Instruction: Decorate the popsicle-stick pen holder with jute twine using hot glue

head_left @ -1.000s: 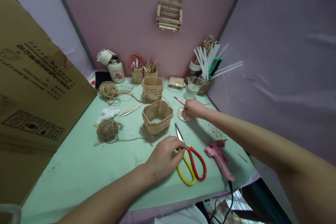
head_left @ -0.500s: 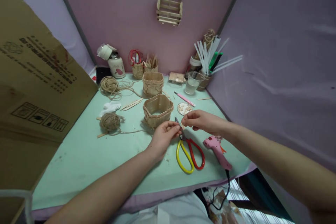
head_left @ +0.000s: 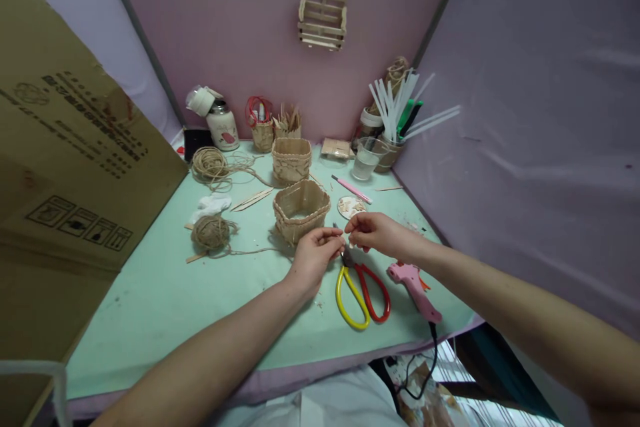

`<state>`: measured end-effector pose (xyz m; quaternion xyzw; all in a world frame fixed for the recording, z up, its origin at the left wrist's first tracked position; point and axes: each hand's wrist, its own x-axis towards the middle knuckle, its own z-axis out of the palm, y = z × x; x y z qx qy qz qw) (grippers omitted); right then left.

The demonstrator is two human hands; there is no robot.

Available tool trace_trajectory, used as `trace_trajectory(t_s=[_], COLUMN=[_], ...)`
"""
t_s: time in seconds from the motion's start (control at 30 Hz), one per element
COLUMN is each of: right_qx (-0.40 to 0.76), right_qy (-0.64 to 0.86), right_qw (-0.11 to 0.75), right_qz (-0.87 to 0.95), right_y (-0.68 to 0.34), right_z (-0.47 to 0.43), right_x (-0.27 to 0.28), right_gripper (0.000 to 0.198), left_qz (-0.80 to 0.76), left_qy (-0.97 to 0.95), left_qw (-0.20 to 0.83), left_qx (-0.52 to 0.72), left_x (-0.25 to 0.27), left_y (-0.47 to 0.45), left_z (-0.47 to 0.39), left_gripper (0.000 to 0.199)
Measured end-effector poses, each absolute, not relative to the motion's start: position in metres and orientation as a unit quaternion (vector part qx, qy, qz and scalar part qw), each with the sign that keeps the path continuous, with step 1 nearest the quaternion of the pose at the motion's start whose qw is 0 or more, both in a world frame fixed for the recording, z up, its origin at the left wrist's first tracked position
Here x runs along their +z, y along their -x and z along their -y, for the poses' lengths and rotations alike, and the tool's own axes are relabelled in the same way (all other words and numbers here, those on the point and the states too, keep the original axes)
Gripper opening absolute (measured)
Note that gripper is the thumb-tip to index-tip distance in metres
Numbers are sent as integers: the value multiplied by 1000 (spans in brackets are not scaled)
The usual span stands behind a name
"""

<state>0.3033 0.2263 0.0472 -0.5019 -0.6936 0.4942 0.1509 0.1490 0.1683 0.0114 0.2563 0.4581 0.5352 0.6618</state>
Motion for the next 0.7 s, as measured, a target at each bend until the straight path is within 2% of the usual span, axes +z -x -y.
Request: trace_trajectory(t_s=[0.1, 0.17, 0.23, 0.7], right_qx=[348, 199, 118, 64], right_qy=[543, 579, 602, 652], right_qw=[160, 135, 97, -25], right_qz=[748, 779, 783, 755], right_y=[-311, -317, -321, -283], right_z=[-248, -266, -284, -320], right_x=[46, 45, 42, 17], right_gripper=[9, 13, 17, 18], left_qz=[-469, -470, -474, -476], left_qy=[-255, -254, -252, -260], left_qw=[660, 662, 662, 663], left_qx=[529, 526, 524, 516], left_x=[10, 9, 8, 5], left_y=[-147, -146, -145, -144], left_z=[-167, -166, -165, -162], left_gripper=[26, 26, 26, 27])
